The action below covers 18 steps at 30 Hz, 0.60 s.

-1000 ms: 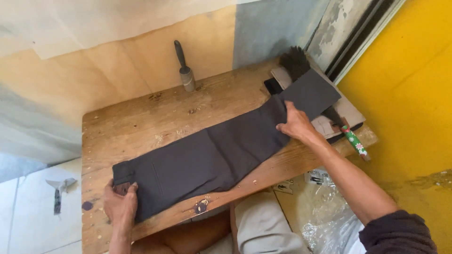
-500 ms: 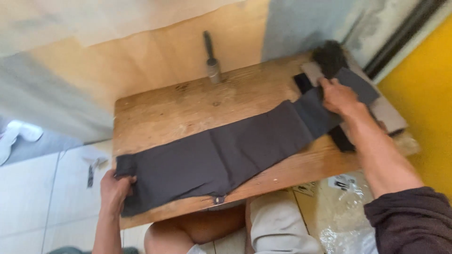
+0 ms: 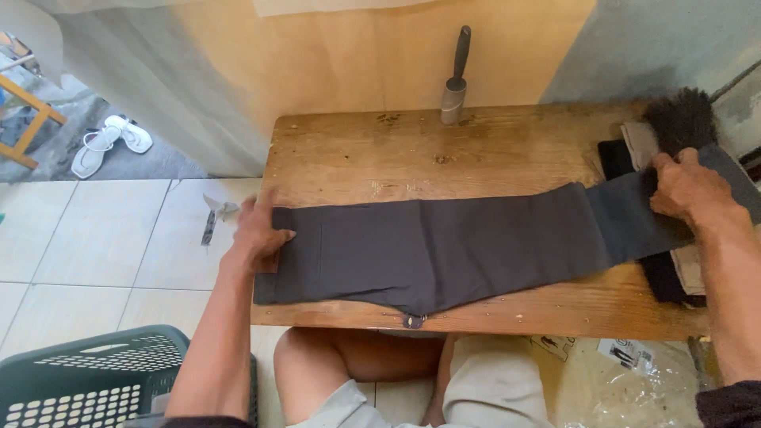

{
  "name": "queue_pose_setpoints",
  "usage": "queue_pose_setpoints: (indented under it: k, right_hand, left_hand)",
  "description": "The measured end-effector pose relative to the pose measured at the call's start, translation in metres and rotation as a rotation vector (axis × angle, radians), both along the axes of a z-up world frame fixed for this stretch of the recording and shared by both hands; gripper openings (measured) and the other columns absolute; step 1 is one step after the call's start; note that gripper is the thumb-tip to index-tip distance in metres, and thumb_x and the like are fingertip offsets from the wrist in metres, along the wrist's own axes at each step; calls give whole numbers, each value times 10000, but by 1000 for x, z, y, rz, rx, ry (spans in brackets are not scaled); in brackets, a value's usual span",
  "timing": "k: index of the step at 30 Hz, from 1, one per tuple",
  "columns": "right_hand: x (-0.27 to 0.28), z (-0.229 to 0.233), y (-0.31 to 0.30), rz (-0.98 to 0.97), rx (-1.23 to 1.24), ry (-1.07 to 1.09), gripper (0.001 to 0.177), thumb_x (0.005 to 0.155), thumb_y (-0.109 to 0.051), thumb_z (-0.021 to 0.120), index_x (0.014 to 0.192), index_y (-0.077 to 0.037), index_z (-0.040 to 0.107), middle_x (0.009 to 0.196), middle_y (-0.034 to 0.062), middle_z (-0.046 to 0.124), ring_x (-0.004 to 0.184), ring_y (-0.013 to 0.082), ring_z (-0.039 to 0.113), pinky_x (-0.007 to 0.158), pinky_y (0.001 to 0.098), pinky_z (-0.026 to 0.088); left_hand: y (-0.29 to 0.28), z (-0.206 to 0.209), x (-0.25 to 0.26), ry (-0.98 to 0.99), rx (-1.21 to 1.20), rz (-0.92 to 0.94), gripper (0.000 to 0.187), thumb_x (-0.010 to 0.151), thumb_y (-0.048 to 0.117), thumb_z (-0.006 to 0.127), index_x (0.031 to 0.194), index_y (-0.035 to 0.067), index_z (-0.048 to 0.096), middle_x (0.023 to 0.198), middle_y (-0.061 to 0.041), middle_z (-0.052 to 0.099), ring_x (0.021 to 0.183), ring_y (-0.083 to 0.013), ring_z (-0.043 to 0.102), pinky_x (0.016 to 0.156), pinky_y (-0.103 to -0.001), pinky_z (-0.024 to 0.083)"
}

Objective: Cleaning a pair of pants with a lint roller, folding them, and placing them into a plastic bag.

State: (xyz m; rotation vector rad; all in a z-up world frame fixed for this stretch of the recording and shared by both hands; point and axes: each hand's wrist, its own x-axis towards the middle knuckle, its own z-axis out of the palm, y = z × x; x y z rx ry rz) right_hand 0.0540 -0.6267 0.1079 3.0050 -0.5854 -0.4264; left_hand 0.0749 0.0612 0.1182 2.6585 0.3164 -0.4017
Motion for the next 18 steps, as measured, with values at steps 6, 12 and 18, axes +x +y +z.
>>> queue_pose_setpoints:
  k: [6,12,18]
  right_hand:
    - [-4,-16,-27,61,-93,-84,488,901,-92,458,1340,-124,668,1337,202,590,1081,554,714,858,618,592]
    - [-20,-29,-96,232,-316,-175,350,927,-231,532,1229,-215,709,1087,141,800,962,367,800,739,476,658]
    - [-27,-53,-251,261,21,-1000,217,1179,12,502,1376,13,593,1160,219,660,935,448,633,903,515,468]
  left_hand:
    - [-13,-29,49,172,441,-437,670,877,351,768,1478,346,472,1510,-59,484,1426,-333,422,1132,-642,310]
    - [1,-19,55,67,549,-522,353,858,380,737,1170,233,661,1269,-72,653,1255,-304,616,971,-593,449]
    - [60,38,42,-851,622,-453,137,795,200,632,836,145,515,767,-87,608,714,-393,595,611,-483,320]
